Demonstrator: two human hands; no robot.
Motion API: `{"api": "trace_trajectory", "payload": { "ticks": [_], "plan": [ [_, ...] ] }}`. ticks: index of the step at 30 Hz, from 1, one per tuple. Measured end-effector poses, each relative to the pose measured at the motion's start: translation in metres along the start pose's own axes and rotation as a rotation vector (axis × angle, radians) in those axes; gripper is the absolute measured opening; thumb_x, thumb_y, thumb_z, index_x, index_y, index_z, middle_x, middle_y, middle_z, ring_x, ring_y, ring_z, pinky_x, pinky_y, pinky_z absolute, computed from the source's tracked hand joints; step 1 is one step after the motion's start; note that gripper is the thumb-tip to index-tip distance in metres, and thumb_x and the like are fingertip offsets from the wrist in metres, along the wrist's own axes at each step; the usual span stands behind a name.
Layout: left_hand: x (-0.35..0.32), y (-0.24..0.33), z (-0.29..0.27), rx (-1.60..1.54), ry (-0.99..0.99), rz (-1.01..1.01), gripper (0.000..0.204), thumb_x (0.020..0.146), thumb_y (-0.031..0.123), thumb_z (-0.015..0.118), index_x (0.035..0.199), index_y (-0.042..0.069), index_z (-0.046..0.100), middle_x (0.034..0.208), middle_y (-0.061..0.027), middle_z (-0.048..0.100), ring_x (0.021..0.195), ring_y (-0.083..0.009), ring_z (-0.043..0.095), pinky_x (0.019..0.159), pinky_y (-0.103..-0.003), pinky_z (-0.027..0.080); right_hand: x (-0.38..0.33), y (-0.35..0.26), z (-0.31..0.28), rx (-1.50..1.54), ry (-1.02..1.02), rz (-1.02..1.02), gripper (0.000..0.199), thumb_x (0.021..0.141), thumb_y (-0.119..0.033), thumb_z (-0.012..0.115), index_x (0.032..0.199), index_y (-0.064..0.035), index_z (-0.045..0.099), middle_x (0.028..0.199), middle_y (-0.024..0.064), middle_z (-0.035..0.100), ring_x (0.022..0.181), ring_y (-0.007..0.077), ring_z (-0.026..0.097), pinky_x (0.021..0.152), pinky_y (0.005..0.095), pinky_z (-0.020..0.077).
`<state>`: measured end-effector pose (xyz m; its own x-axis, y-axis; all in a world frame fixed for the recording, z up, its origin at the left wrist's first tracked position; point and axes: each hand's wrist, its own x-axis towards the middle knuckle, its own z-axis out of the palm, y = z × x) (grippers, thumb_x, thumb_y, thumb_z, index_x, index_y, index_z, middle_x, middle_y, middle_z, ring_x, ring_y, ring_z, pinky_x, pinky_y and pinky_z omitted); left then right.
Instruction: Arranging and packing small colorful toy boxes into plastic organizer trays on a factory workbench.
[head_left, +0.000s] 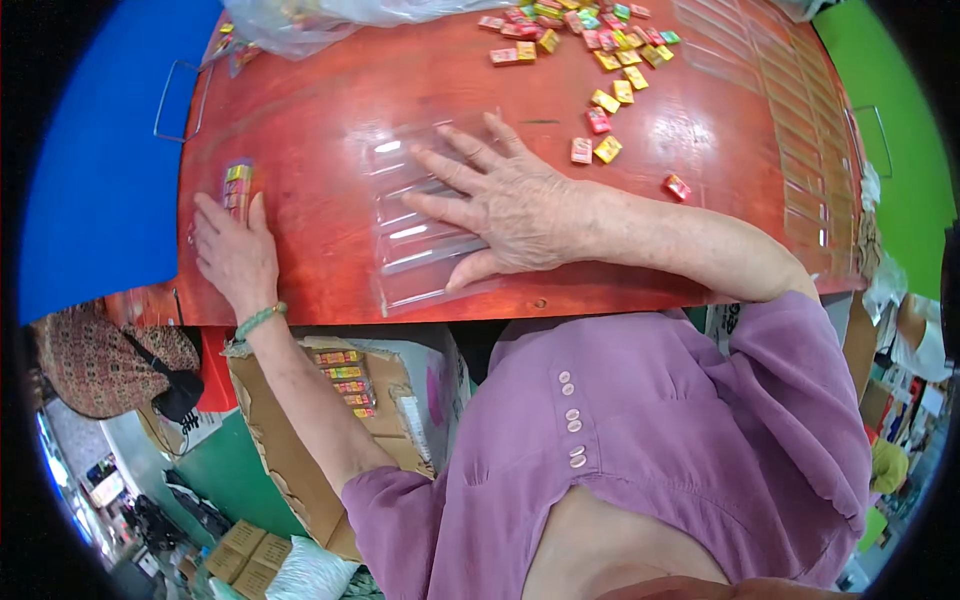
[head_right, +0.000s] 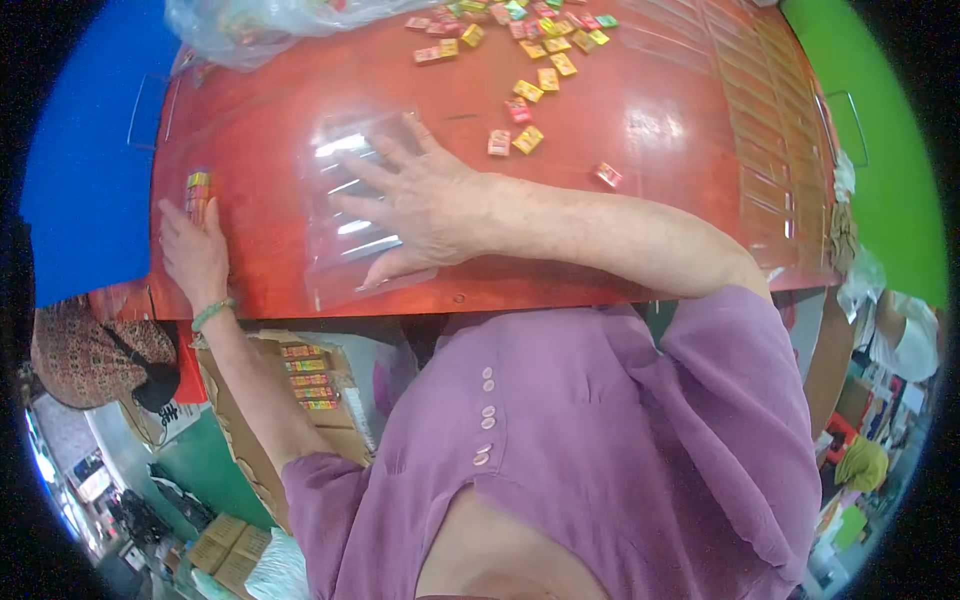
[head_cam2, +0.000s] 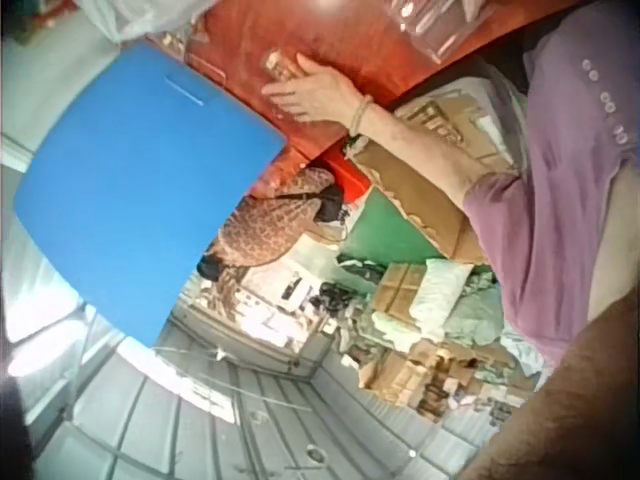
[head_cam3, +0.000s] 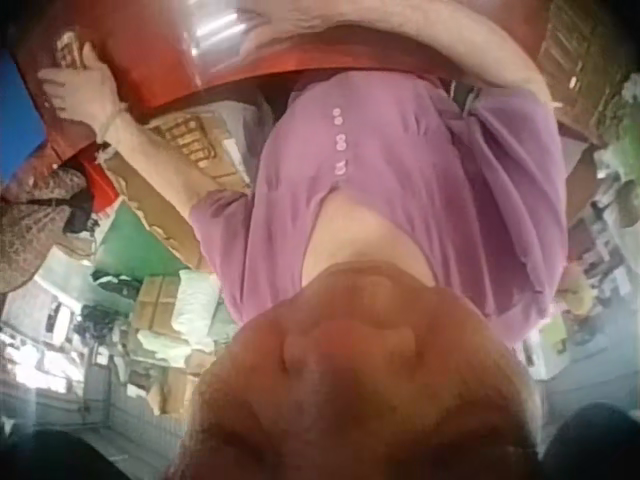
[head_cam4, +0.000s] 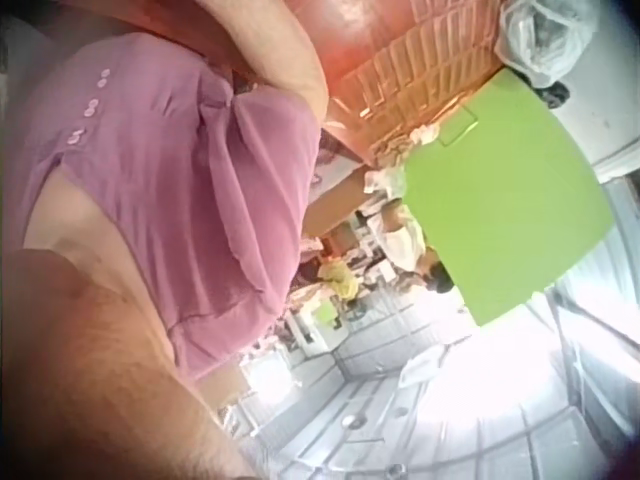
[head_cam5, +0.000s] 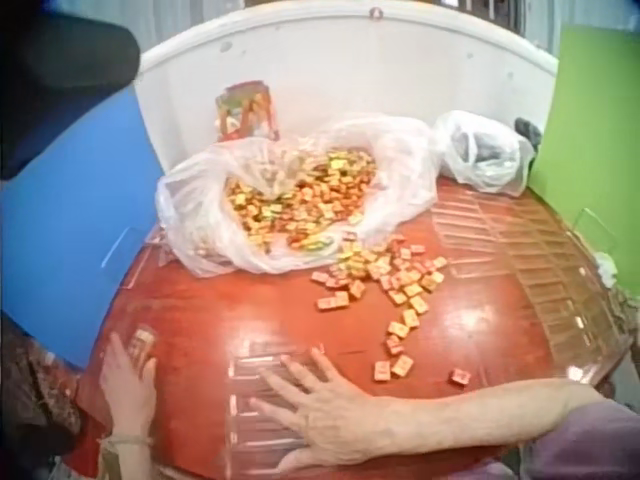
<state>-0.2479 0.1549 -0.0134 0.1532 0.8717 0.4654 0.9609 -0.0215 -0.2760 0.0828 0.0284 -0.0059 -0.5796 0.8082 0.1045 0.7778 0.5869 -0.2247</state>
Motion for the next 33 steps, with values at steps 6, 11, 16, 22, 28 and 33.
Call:
{"api": "trace_trajectory", "payload": {
  "ticks": [6,11,16,22,28,33],
  "plan": [
    [-0.028,0.030,-0.078,-0.430,0.001,0.171,0.059,0.106,0.035,0.056,0.146,-0.007,0.046,0.147,-0.0304,0.050,0.135,-0.0458,0.050,0.113,-0.050,0.040,-0.032,0.003,-0.055,0.141,0.153,-0.031,0.061,0.094,-0.043,0.068,0.142,-0.0090,0.053,0.150,0.0190,0.049,0.141,0.0381,0.045,0.115,0.0551,0.0367],
    [-0.086,0.069,-0.122,-0.787,-0.163,0.133,0.052,0.105,0.025,0.057,0.146,-0.007,0.048,0.149,-0.0298,0.049,0.139,-0.0439,0.047,0.115,-0.048,0.038,-0.107,0.040,-0.078,0.108,0.182,0.370,0.034,0.091,-0.013,0.070,0.122,-0.0020,0.067,0.126,0.0180,0.062,0.120,0.0377,0.060,0.101,0.0430,0.0489],
    [-0.116,0.093,-0.140,-0.789,-0.184,0.108,0.050,0.102,0.019,0.062,0.144,-0.005,0.051,0.148,-0.0261,0.052,0.138,-0.0415,0.049,0.113,-0.047,0.041,-0.149,0.030,-0.082,0.192,0.099,0.635,0.033,0.091,-0.009,0.069,0.121,0.0013,0.066,0.117,0.0160,0.062,0.111,0.0348,0.062,0.095,0.0407,0.0498],
    [-0.105,0.143,-0.161,-0.914,-0.145,0.325,0.046,0.094,0.018,0.071,0.133,-0.005,0.060,0.140,-0.0251,0.057,0.130,-0.0443,0.054,0.107,-0.050,0.047,-0.155,0.038,-0.058,0.255,0.176,0.634,0.026,0.091,-0.007,0.068,0.116,0.0017,0.065,0.105,0.0166,0.062,0.096,0.0339,0.066,0.086,0.0385,0.0519],
    [-0.088,0.213,-0.171,-0.968,-0.203,0.546,0.040,0.091,0.007,0.065,0.128,-0.008,0.060,0.133,-0.0243,0.058,0.123,-0.0409,0.057,0.101,-0.047,0.050,-0.135,0.050,-0.062,0.190,0.228,0.507,0.022,0.093,-0.010,0.068,0.112,0.0002,0.066,0.102,0.0174,0.063,0.093,0.0384,0.064,0.081,0.0446,0.0514],
    [-0.070,0.251,-0.166,-0.817,-0.093,0.578,0.033,0.086,0.003,0.059,0.117,-0.007,0.063,0.111,-0.0181,0.059,0.100,-0.0306,0.059,0.083,-0.040,0.054,-0.116,0.090,-0.060,0.112,0.268,0.449,0.022,0.096,-0.016,0.066,0.114,-0.0033,0.067,0.100,0.0176,0.062,0.093,0.0388,0.064,0.079,0.0448,0.0513]
  ]
}}
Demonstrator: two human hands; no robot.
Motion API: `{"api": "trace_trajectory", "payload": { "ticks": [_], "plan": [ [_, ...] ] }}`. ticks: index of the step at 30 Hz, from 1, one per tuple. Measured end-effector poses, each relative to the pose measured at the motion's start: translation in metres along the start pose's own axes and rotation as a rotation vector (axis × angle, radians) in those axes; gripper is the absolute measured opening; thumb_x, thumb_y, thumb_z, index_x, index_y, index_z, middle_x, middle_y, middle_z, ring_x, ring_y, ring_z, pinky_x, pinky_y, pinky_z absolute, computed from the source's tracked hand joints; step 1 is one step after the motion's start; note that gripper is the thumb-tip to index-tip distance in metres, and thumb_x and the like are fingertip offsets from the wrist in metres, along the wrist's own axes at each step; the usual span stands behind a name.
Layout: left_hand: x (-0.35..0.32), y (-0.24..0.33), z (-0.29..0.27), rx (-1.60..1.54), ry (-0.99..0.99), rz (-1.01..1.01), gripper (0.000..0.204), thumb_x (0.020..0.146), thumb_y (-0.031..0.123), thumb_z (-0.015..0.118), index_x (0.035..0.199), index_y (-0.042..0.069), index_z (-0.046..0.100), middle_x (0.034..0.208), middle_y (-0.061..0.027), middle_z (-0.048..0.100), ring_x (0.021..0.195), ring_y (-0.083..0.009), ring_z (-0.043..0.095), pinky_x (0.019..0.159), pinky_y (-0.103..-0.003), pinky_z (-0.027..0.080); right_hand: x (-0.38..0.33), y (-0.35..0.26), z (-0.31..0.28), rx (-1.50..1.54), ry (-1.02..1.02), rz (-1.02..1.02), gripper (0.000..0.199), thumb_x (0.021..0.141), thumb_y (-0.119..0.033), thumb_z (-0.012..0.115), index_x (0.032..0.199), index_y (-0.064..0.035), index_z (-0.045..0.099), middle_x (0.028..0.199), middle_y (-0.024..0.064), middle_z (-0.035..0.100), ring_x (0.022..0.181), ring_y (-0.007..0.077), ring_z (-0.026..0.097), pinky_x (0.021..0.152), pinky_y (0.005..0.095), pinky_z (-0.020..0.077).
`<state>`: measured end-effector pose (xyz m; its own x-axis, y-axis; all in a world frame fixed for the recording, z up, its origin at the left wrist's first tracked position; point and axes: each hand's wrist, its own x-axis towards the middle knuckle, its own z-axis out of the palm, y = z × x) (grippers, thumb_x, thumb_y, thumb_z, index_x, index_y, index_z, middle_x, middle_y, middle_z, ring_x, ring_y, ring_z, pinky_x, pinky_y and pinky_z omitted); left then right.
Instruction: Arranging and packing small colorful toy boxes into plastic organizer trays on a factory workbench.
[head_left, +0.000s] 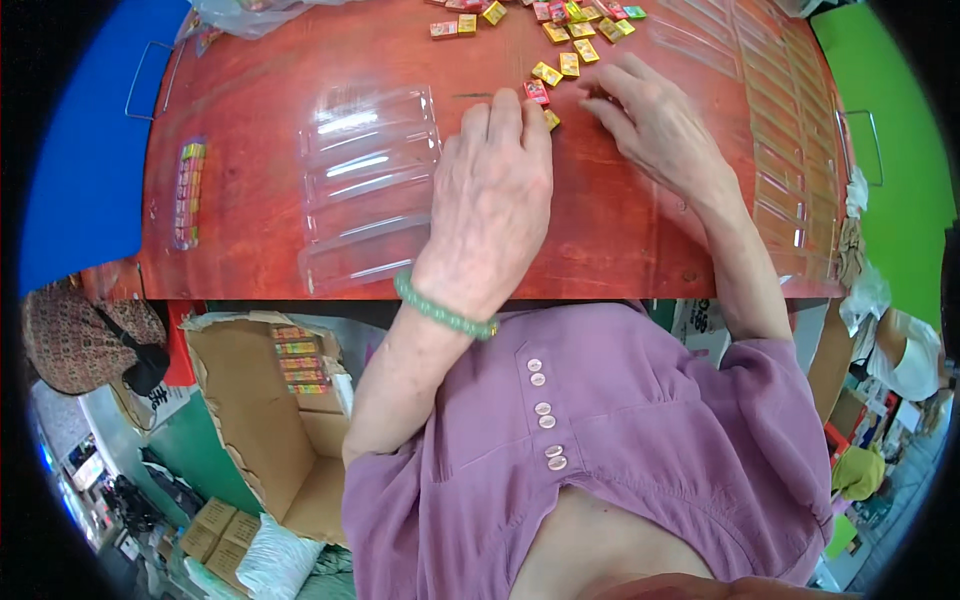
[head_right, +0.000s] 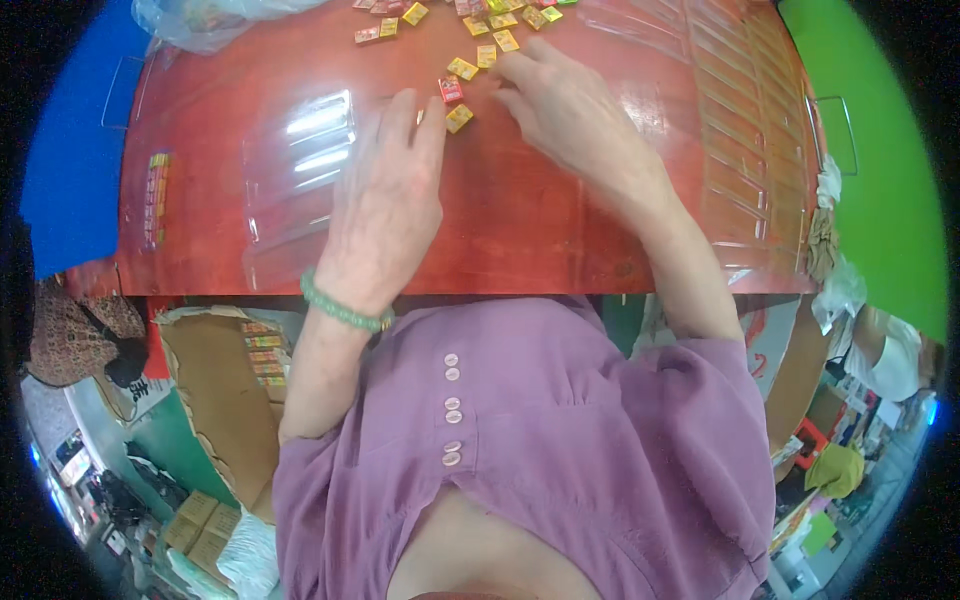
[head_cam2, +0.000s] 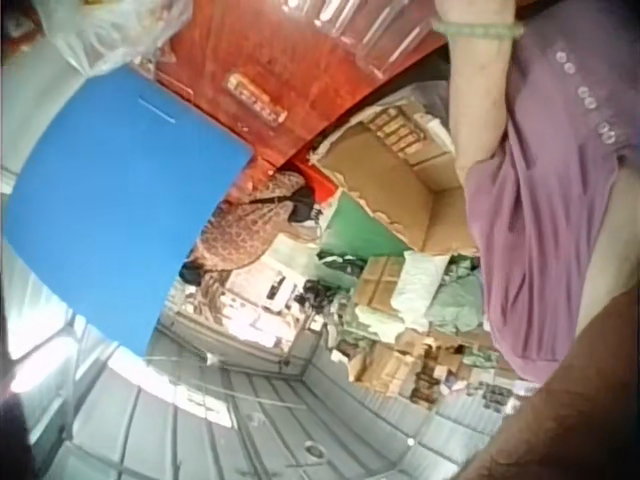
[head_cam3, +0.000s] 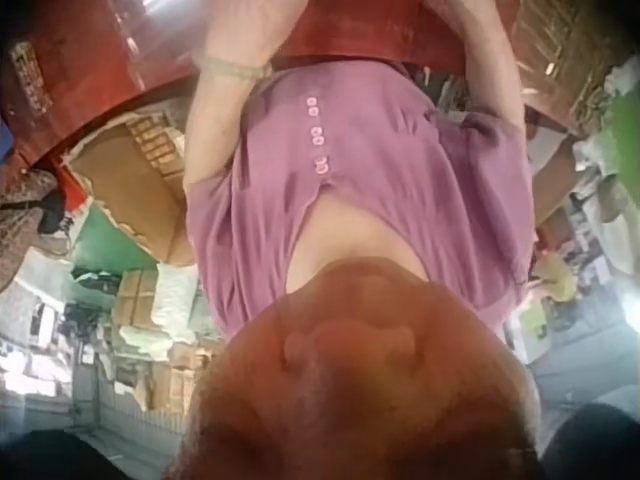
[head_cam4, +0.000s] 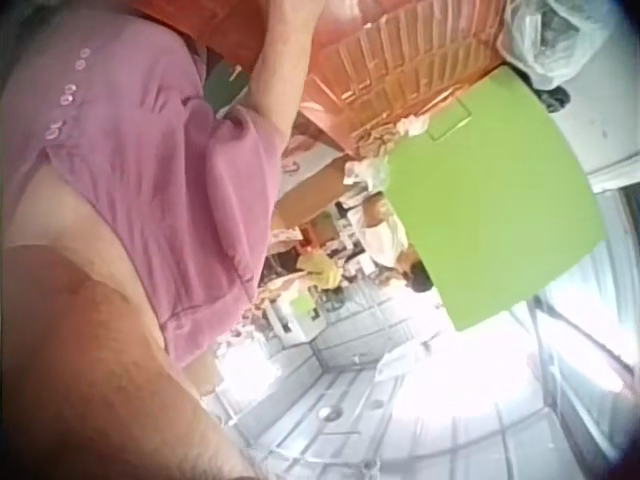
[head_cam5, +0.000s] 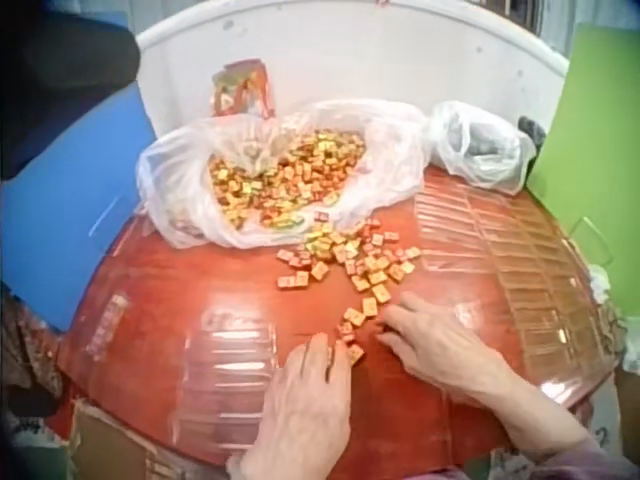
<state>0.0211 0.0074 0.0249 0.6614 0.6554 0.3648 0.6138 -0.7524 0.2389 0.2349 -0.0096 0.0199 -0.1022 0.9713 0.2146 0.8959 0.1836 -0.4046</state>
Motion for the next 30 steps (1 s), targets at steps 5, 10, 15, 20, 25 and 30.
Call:
{"api": "trace_trajectory", "payload": {
  "ticks": [5,10,15,20,25,30],
  "plan": [
    [0.007,0.004,0.028,0.043,0.034,0.036,0.027,0.083,0.005,0.062,0.107,-0.006,0.065,0.101,-0.0143,0.059,0.095,-0.0275,0.057,0.078,-0.037,0.054,0.031,0.014,0.020,-0.016,0.034,-0.078,0.021,0.097,-0.016,0.064,0.115,-0.0071,0.069,0.103,0.0152,0.062,0.095,0.0381,0.064,0.080,0.0454,0.0519],
    [0.003,0.010,0.027,-0.027,-0.009,0.032,0.025,0.081,0.003,0.062,0.105,-0.004,0.065,0.099,-0.0142,0.058,0.095,-0.0279,0.058,0.078,-0.037,0.055,0.021,0.005,0.016,-0.084,-0.064,-0.070,0.022,0.097,-0.014,0.063,0.117,-0.0085,0.069,0.108,0.0153,0.060,0.096,0.0383,0.064,0.081,0.0463,0.0522],
    [-0.006,0.014,0.017,-0.164,-0.108,-0.003,0.028,0.076,-0.001,0.064,0.103,-0.003,0.062,0.098,-0.0149,0.056,0.096,-0.0308,0.058,0.078,-0.040,0.055,-0.007,-0.004,-0.003,-0.017,-0.132,-0.018,0.023,0.098,-0.015,0.063,0.118,-0.0084,0.070,0.107,0.0150,0.061,0.094,0.0367,0.065,0.080,0.0470,0.0518],
    [-0.009,0.015,0.017,-0.249,-0.083,-0.043,0.026,0.083,0.000,0.066,0.108,-0.003,0.061,0.099,-0.0158,0.056,0.096,-0.0330,0.058,0.079,-0.043,0.056,-0.023,0.012,-0.013,0.059,-0.128,0.092,0.025,0.096,-0.018,0.067,0.116,-0.0040,0.071,0.103,0.0171,0.063,0.091,0.0356,0.064,0.081,0.0441,0.0513],
    [-0.012,0.020,0.005,-0.262,-0.169,-0.171,0.025,0.089,0.004,0.068,0.112,-0.003,0.060,0.102,-0.0167,0.056,0.098,-0.0344,0.059,0.082,-0.043,0.055,-0.023,0.007,-0.009,0.096,-0.094,0.123,0.033,0.092,-0.013,0.071,0.124,-0.0039,0.068,0.104,0.0164,0.061,0.092,0.0318,0.064,0.082,0.0398,0.0513],
    [-0.017,0.015,0.002,-0.254,-0.199,-0.127,0.035,0.088,0.008,0.074,0.117,-0.005,0.059,0.105,-0.0182,0.056,0.098,-0.0358,0.061,0.082,-0.044,0.055,-0.022,0.019,-0.019,0.238,-0.199,0.055,0.041,0.090,-0.008,0.073,0.129,-0.0049,0.065,0.104,0.0135,0.059,0.094,0.0284,0.063,0.083,0.0384,0.0514]
  ]
}}
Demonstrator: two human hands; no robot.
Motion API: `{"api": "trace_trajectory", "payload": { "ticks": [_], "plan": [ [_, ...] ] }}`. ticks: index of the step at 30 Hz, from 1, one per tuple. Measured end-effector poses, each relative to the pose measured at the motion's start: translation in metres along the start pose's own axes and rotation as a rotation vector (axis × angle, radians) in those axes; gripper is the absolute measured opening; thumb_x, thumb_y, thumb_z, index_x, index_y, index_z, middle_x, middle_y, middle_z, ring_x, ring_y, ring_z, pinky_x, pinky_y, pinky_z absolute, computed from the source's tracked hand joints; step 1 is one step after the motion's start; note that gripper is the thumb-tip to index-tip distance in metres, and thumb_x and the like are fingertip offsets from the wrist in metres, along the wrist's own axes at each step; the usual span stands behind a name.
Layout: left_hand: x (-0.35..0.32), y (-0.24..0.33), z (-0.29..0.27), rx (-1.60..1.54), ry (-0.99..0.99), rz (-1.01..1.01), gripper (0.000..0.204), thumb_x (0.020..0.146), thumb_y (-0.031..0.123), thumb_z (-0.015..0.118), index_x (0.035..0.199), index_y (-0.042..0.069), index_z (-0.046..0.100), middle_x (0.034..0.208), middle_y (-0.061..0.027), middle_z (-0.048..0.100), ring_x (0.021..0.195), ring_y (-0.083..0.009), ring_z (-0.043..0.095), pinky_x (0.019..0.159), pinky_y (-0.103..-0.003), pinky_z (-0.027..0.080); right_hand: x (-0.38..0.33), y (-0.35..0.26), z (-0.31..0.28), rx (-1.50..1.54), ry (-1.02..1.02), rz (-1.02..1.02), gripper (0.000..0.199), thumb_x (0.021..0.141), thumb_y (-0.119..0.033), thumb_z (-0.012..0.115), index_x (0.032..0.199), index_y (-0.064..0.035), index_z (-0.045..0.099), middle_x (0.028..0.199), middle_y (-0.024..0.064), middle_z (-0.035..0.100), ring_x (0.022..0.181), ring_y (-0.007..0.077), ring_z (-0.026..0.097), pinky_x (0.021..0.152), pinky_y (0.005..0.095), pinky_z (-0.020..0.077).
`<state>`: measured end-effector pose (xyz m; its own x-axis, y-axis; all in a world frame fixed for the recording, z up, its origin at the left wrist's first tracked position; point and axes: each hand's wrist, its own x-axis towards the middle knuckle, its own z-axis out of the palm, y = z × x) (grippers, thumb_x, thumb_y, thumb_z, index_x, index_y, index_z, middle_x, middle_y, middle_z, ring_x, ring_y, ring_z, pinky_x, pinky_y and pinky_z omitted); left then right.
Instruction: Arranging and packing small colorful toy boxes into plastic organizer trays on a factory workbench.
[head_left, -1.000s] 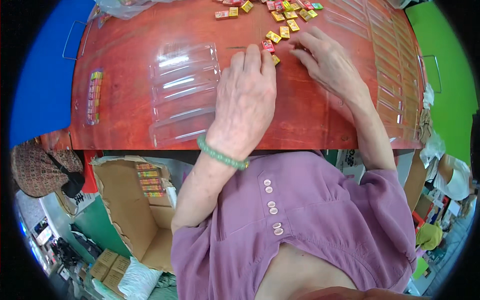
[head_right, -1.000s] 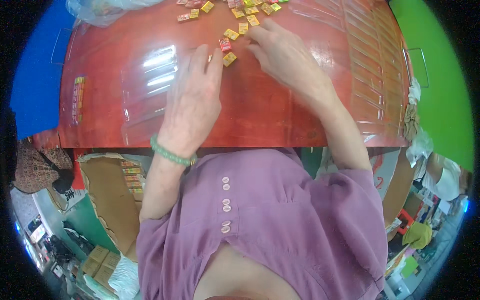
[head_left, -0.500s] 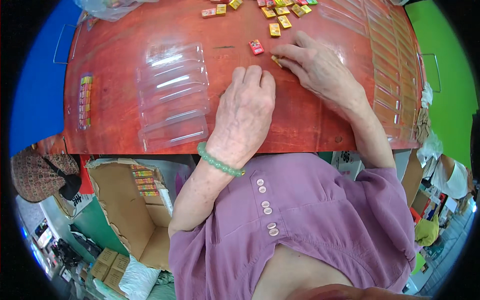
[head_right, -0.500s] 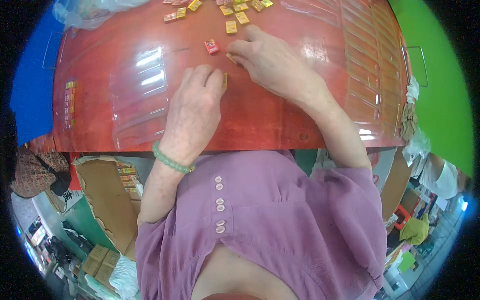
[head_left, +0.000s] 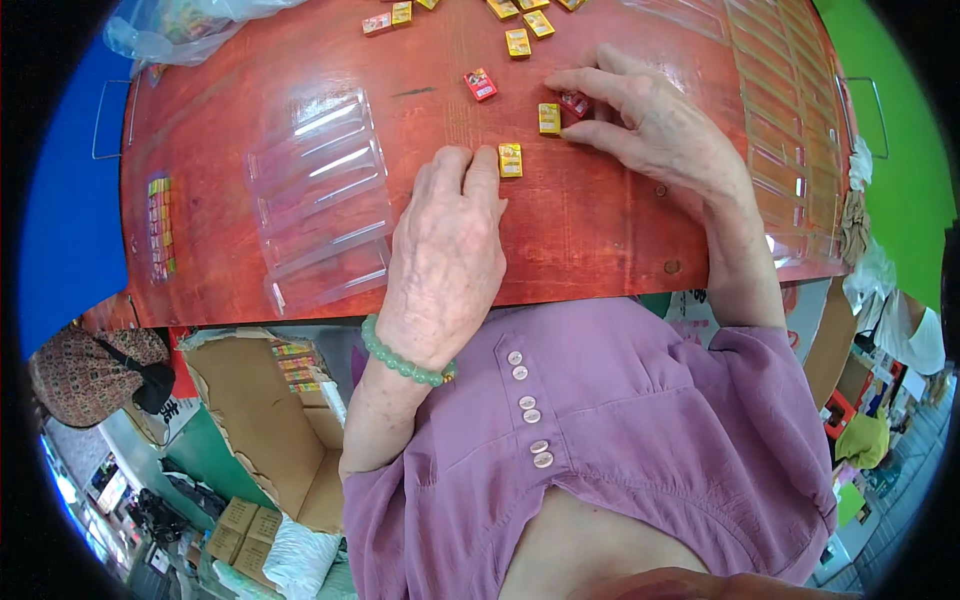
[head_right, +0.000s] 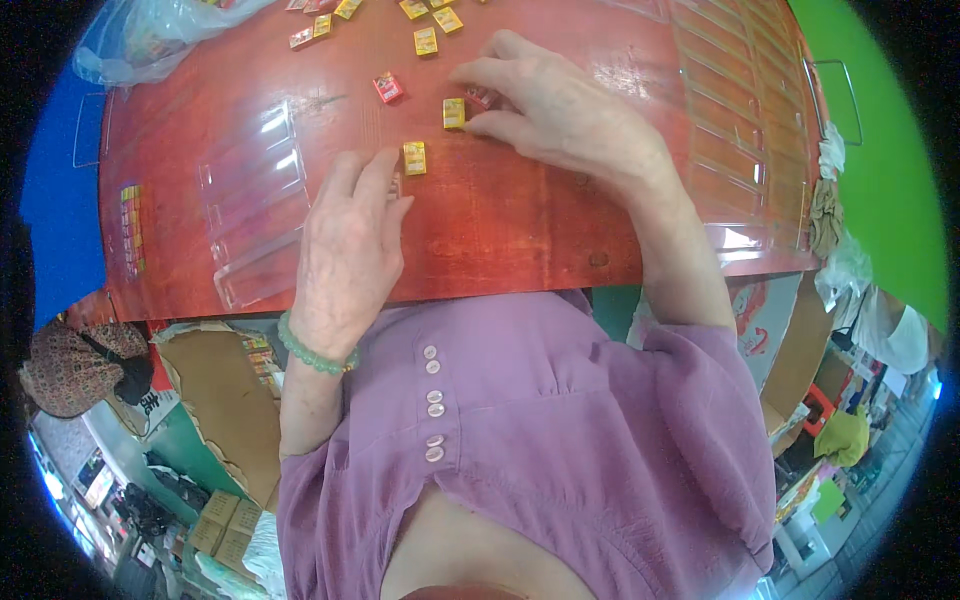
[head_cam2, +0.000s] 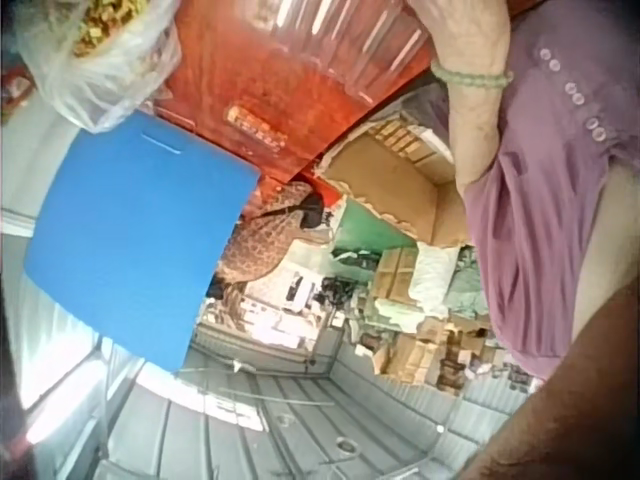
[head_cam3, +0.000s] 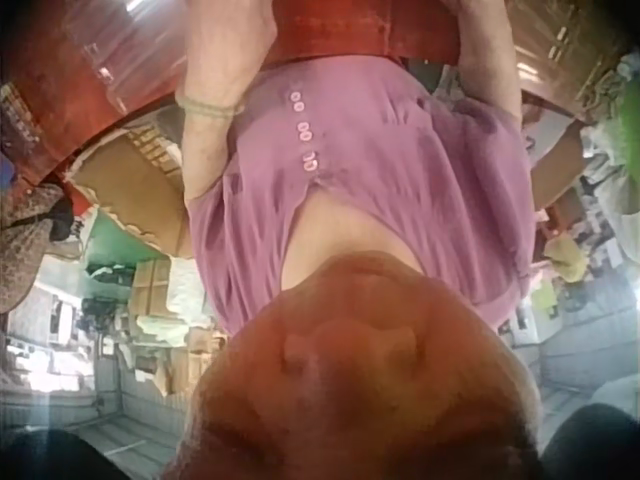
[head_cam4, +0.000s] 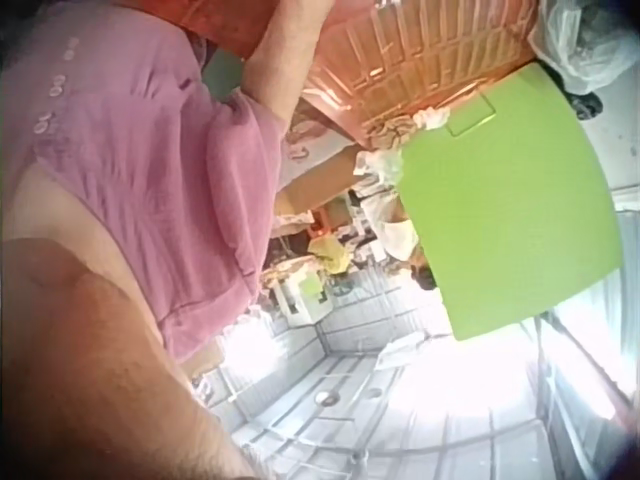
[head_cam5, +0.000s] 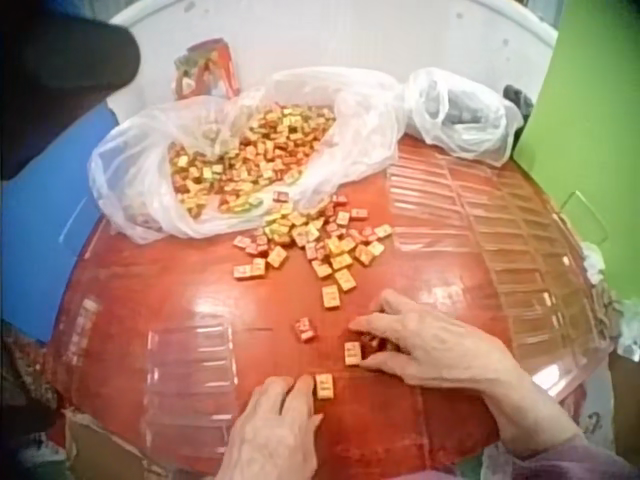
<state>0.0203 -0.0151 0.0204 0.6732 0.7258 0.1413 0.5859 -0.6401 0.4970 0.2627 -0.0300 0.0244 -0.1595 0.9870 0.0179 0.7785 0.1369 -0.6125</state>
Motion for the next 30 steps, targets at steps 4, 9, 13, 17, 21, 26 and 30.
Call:
{"api": "trace_trajectory", "payload": {
  "ticks": [4,9,13,17,21,26,30],
  "plan": [
    [0.000,-0.001,0.002,-0.001,-0.013,-0.067,0.037,0.088,0.009,0.074,0.119,-0.005,0.059,0.105,-0.0184,0.056,0.095,-0.0356,0.062,0.080,-0.044,0.055,0.001,0.012,-0.003,0.022,-0.075,-0.022,0.040,0.089,-0.008,0.073,0.129,-0.0045,0.065,0.107,0.0141,0.061,0.098,0.0281,0.064,0.083,0.0377,0.0518],
    [0.006,-0.001,0.010,-0.022,0.056,-0.115,0.042,0.087,0.012,0.077,0.121,-0.005,0.060,0.104,-0.0182,0.056,0.093,-0.0356,0.064,0.077,-0.044,0.056,0.001,0.012,0.006,-0.013,0.016,-0.074,0.038,0.088,-0.011,0.075,0.124,-0.0031,0.066,0.105,0.0145,0.065,0.090,0.0287,0.065,0.079,0.0387,0.0530],
    [0.010,0.001,0.015,-0.127,0.103,-0.108,0.043,0.085,0.014,0.079,0.121,-0.004,0.062,0.103,-0.0175,0.056,0.093,-0.0358,0.065,0.078,-0.044,0.056,0.001,0.003,0.006,-0.047,-0.006,-0.056,0.038,0.086,-0.014,0.078,0.119,-0.0019,0.065,0.097,0.0148,0.066,0.088,0.0298,0.066,0.078,0.0391,0.0540],
    [0.017,-0.001,0.021,-0.100,0.114,-0.052,0.039,0.083,0.009,0.079,0.116,-0.004,0.064,0.103,-0.0172,0.057,0.094,-0.0357,0.064,0.078,-0.045,0.056,0.001,0.005,0.007,-0.011,0.005,-0.070,0.038,0.084,-0.017,0.080,0.116,-0.0021,0.065,0.094,0.0150,0.066,0.088,0.0310,0.066,0.078,0.0404,0.0537],
    [0.018,0.000,0.022,-0.133,0.122,-0.033,0.034,0.082,0.005,0.078,0.113,-0.004,0.065,0.104,-0.0177,0.057,0.096,-0.0362,0.062,0.080,-0.045,0.054,0.001,0.001,0.011,0.010,0.030,-0.099,0.037,0.084,-0.016,0.080,0.115,-0.0020,0.065,0.095,0.0147,0.066,0.088,0.0320,0.066,0.078,0.0414,0.0531],
    [0.017,-0.004,0.020,-0.194,0.114,-0.033,0.031,0.082,0.003,0.076,0.111,-0.004,0.065,0.104,-0.0182,0.057,0.097,-0.0373,0.062,0.083,-0.046,0.054,0.001,-0.006,0.011,-0.037,-0.012,-0.053,0.032,0.086,-0.016,0.078,0.114,-0.0034,0.067,0.106,0.0134,0.061,0.092,0.0336,0.065,0.078,0.0419,0.0528],
    [0.018,-0.003,0.017,-0.171,0.102,-0.007,0.027,0.084,0.001,0.073,0.109,-0.004,0.063,0.105,-0.0193,0.057,0.099,-0.0388,0.061,0.084,-0.047,0.053,0.002,-0.002,0.017,-0.019,0.026,-0.099,0.029,0.089,-0.017,0.075,0.114,-0.0045,0.068,0.108,0.0128,0.059,0.092,0.0339,0.065,0.078,0.0423,0.0528]
  ]
}}
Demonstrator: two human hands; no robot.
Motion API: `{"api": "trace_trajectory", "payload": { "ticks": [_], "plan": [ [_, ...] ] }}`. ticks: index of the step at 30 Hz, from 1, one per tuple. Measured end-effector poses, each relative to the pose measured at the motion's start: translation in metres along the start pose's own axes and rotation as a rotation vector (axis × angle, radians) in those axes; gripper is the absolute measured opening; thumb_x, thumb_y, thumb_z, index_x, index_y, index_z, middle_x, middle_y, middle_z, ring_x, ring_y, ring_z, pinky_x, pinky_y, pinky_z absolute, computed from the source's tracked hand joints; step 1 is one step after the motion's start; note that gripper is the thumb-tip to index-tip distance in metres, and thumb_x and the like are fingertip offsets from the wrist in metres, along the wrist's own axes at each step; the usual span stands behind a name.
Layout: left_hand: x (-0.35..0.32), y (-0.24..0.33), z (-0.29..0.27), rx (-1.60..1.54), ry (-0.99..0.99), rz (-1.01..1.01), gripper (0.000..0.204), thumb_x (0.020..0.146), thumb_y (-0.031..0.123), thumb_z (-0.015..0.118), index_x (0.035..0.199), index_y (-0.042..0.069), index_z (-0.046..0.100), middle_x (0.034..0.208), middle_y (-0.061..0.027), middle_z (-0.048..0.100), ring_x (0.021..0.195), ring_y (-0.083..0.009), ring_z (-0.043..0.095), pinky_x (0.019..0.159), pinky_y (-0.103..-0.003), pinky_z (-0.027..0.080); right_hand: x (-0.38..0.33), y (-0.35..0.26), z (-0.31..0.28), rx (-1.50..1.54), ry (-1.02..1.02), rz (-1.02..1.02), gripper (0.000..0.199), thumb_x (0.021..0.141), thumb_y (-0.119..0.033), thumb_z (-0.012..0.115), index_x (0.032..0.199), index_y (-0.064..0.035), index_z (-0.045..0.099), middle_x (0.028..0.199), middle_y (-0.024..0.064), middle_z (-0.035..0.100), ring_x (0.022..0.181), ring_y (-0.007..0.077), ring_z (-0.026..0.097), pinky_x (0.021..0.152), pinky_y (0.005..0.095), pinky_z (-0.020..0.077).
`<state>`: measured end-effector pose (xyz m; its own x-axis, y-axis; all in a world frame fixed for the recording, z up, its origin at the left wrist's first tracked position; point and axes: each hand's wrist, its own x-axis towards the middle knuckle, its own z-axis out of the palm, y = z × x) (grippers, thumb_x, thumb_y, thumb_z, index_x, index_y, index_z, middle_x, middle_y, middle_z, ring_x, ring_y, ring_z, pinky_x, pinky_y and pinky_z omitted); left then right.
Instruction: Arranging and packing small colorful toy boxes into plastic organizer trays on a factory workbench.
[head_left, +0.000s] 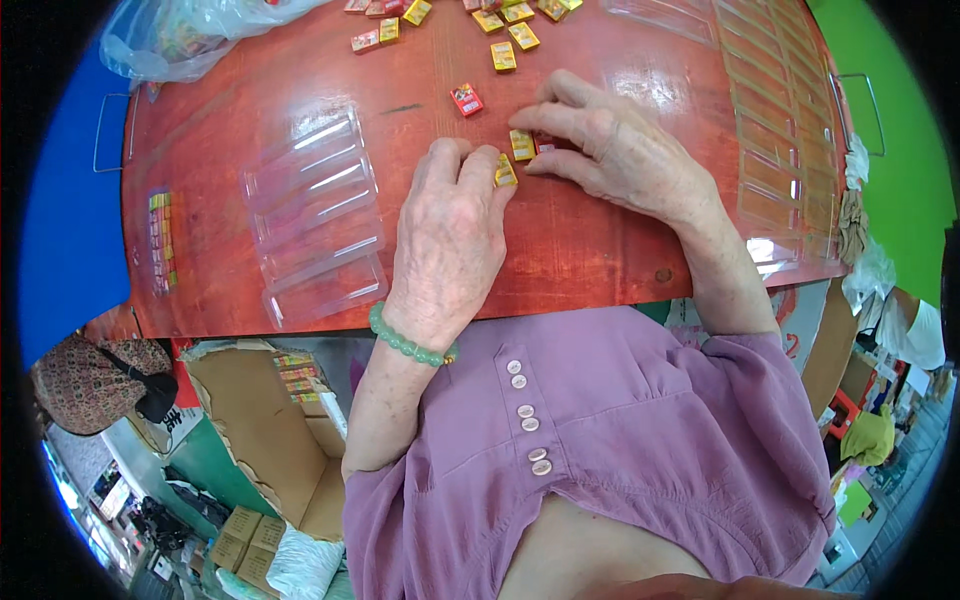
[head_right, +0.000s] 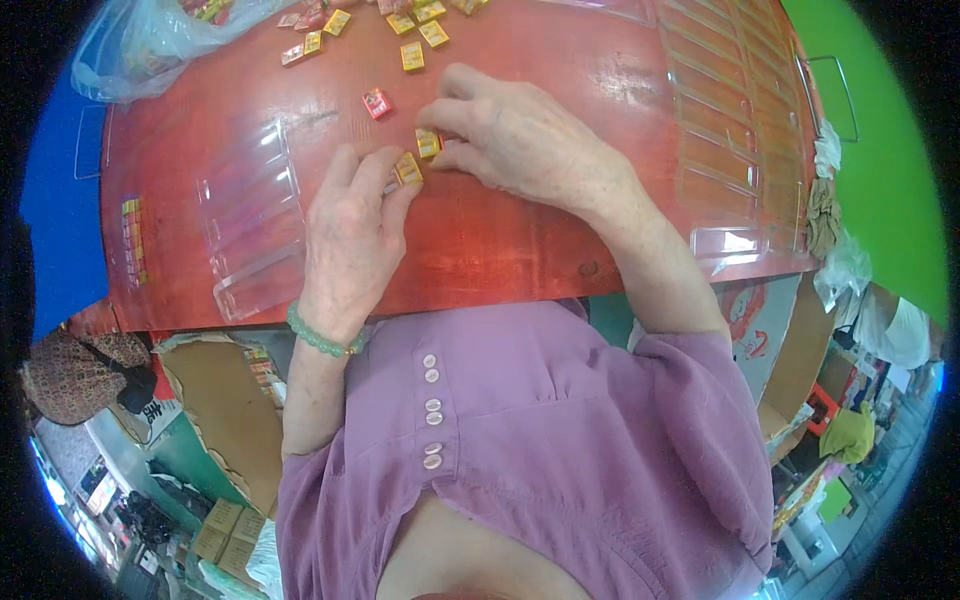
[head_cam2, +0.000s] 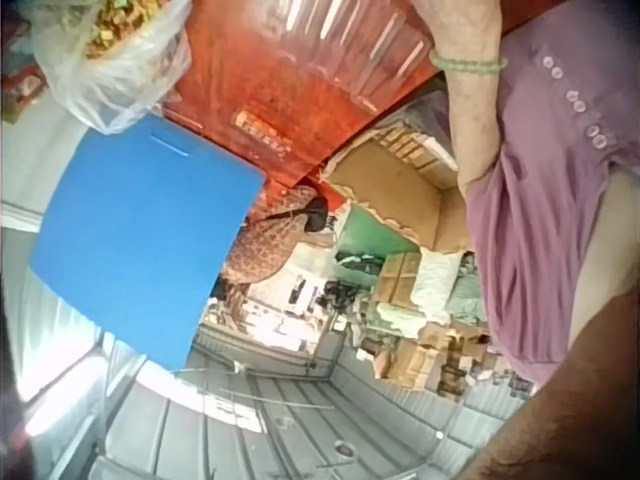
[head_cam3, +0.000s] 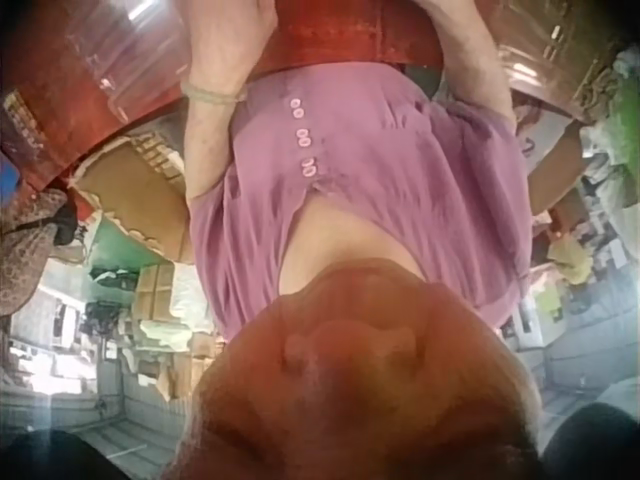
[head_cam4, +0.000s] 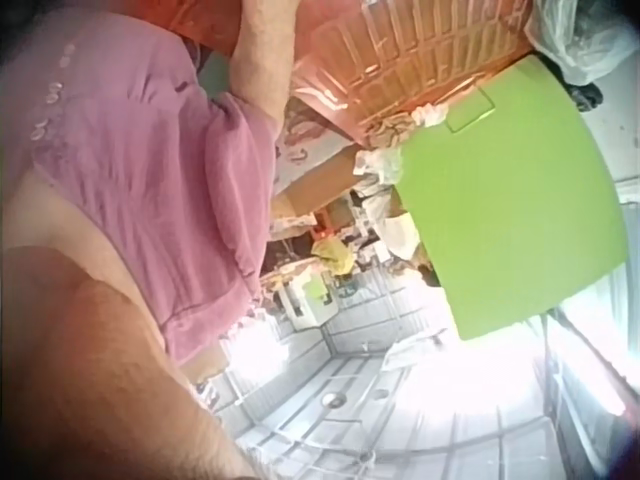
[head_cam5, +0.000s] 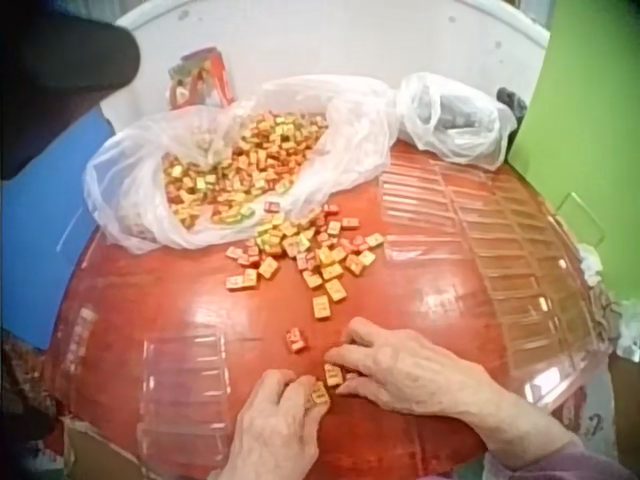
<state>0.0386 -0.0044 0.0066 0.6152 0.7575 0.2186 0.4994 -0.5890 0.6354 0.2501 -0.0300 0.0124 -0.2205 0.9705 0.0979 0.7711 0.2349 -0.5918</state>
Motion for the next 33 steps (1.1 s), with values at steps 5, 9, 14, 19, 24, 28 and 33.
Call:
{"api": "trace_trajectory", "payload": {
  "ticks": [5,9,14,19,24,28,33],
  "plan": [
    [0.005,-0.004,-0.011,0.097,0.011,-0.016,0.024,0.086,0.000,0.071,0.107,-0.005,0.060,0.105,-0.0206,0.056,0.100,-0.0398,0.060,0.085,-0.047,0.052,0.002,0.000,0.002,-0.006,-0.037,0.047,0.024,0.091,-0.013,0.072,0.113,-0.0035,0.065,0.107,0.0133,0.059,0.094,0.0343,0.064,0.081,0.0425,0.0532],
    [0.016,-0.011,-0.015,0.155,0.086,-0.009,0.022,0.087,0.000,0.071,0.105,-0.005,0.060,0.102,-0.0215,0.056,0.096,-0.0415,0.061,0.083,-0.049,0.052,-0.001,0.006,-0.006,-0.022,0.035,0.108,0.023,0.092,-0.011,0.070,0.113,-0.0037,0.064,0.107,0.0143,0.059,0.096,0.0353,0.063,0.083,0.0425,0.0525],
    [0.028,-0.015,-0.026,0.164,0.011,-0.057,0.016,0.088,0.001,0.070,0.099,-0.005,0.059,0.099,-0.0214,0.056,0.093,-0.0418,0.062,0.080,-0.049,0.053,0.010,0.009,-0.019,-0.094,0.041,0.111,0.022,0.094,-0.012,0.069,0.113,-0.0028,0.063,0.106,0.0149,0.059,0.098,0.0362,0.063,0.084,0.0427,0.0518],
    [0.024,-0.014,-0.017,0.104,0.016,0.050,0.012,0.089,0.003,0.068,0.094,-0.004,0.059,0.097,-0.0209,0.055,0.092,-0.0408,0.062,0.079,-0.048,0.053,0.017,0.004,-0.009,-0.027,-0.090,-0.008,0.024,0.094,-0.014,0.068,0.115,-0.0025,0.063,0.106,0.0151,0.058,0.098,0.0365,0.063,0.084,0.0432,0.0518],
    [0.011,-0.003,-0.015,0.019,-0.087,-0.015,0.015,0.089,0.002,0.068,0.097,-0.002,0.057,0.098,-0.0197,0.053,0.094,-0.0401,0.061,0.079,-0.048,0.053,0.012,-0.013,0.000,0.030,-0.164,-0.014,0.026,0.094,-0.015,0.069,0.116,-0.0027,0.063,0.109,0.0145,0.058,0.098,0.0369,0.064,0.083,0.0438,0.0533],
    [0.007,-0.004,-0.017,0.054,-0.068,-0.031,0.016,0.088,0.002,0.069,0.097,-0.002,0.055,0.098,-0.0186,0.053,0.092,-0.0396,0.061,0.080,-0.049,0.053,0.012,-0.019,0.006,0.046,-0.180,-0.051,0.028,0.093,-0.014,0.069,0.118,-0.0026,0.063,0.111,0.0144,0.058,0.100,0.0370,0.064,0.084,0.0445,0.0547],
    [0.000,-0.003,-0.022,0.043,-0.059,-0.019,0.032,0.087,0.003,0.072,0.115,-0.004,0.058,0.107,-0.0196,0.055,0.101,-0.0391,0.060,0.084,-0.047,0.054,0.019,-0.011,-0.021,0.058,-0.201,-0.114,0.033,0.092,-0.015,0.072,0.121,-0.0036,0.064,0.110,0.0146,0.061,0.099,0.0355,0.066,0.084,0.0427,0.0556]
  ]
}}
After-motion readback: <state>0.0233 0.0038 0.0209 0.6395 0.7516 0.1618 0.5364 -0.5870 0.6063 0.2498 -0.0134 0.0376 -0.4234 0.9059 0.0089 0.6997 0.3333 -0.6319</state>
